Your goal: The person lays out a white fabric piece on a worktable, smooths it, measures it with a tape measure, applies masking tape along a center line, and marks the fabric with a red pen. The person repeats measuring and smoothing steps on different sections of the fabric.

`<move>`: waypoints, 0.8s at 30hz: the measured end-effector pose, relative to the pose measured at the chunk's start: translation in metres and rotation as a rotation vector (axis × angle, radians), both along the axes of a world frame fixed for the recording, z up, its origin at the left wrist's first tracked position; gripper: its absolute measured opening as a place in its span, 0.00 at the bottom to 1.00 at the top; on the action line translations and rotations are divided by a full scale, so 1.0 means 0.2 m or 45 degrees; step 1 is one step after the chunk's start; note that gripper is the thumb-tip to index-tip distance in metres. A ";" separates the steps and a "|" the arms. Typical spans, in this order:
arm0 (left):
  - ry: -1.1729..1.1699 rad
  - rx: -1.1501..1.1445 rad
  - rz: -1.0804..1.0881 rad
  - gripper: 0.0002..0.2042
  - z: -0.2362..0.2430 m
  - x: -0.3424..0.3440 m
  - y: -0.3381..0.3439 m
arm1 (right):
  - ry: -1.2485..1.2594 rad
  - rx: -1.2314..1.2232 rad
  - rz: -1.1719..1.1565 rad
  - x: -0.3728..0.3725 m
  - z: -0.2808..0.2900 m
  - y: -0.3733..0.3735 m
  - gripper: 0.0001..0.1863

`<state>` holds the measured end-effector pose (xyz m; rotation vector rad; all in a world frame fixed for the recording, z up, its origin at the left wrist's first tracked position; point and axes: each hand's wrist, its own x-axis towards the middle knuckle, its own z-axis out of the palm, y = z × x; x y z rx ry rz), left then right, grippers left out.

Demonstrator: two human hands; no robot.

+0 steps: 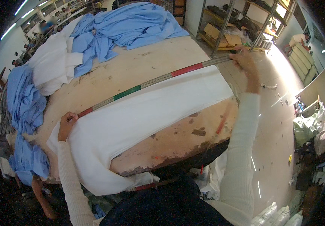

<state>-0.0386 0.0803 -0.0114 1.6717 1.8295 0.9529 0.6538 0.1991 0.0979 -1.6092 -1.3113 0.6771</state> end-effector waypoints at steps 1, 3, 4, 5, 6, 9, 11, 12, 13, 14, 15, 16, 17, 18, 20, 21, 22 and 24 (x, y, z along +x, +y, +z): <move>-0.026 -0.018 -0.040 0.05 0.04 0.08 0.01 | 0.062 -0.023 0.023 0.08 -0.14 0.11 0.20; 0.001 -0.052 -0.036 0.04 0.04 0.07 0.02 | 0.143 -0.092 0.033 0.13 -0.32 0.26 0.22; 0.013 -0.067 -0.025 0.04 0.05 0.06 0.01 | 0.145 -0.141 0.003 0.11 -0.36 0.30 0.23; -0.004 -0.054 -0.026 0.04 0.04 0.05 0.02 | 0.147 -0.189 -0.028 0.11 -0.39 0.34 0.23; -0.021 -0.040 -0.028 0.04 0.03 0.05 0.02 | 0.139 -0.190 -0.013 0.12 -0.41 0.37 0.23; -0.073 -0.023 -0.042 0.04 0.01 0.02 0.01 | 0.031 -0.218 -0.002 0.13 -0.47 0.44 0.23; -0.064 -0.038 -0.034 0.04 0.01 0.02 0.01 | -0.158 -0.235 -0.052 0.09 -0.48 0.47 0.22; -0.036 -0.060 -0.019 0.04 0.01 0.01 0.01 | -0.191 -0.207 -0.068 0.08 -0.48 0.47 0.22; -0.012 -0.079 -0.006 0.04 0.03 0.03 0.01 | -0.228 -0.175 -0.086 0.08 -0.49 0.47 0.22; -0.026 -0.089 -0.013 0.04 0.04 0.04 0.01 | -0.265 -0.144 -0.106 0.08 -0.48 0.46 0.22; -0.040 -0.100 -0.020 0.04 0.05 0.06 0.00 | -0.265 -0.149 -0.086 0.08 -0.48 0.46 0.22; -0.057 -0.108 -0.028 0.04 0.07 0.08 0.00 | -0.268 -0.151 -0.066 0.10 -0.48 0.46 0.21; -0.059 -0.088 -0.054 0.04 0.06 0.07 0.01 | -0.271 -0.153 -0.048 0.12 -0.48 0.46 0.21; -0.062 -0.068 -0.083 0.04 0.04 0.05 0.03 | -0.322 -0.166 -0.056 0.15 -0.47 0.46 0.21; -0.040 -0.035 -0.110 0.04 0.03 0.05 0.01 | -0.414 -0.197 -0.047 0.12 -0.43 0.44 0.20; -0.021 -0.018 -0.124 0.04 0.03 0.06 0.03 | -0.403 -0.090 0.006 0.14 -0.40 0.40 0.18; -0.005 0.001 -0.131 0.04 0.03 0.07 0.05 | -0.394 0.019 0.067 0.17 -0.36 0.36 0.17; -0.008 0.253 -0.111 0.04 0.03 -0.05 0.00 | -0.188 0.089 0.379 -0.04 -0.18 0.15 0.12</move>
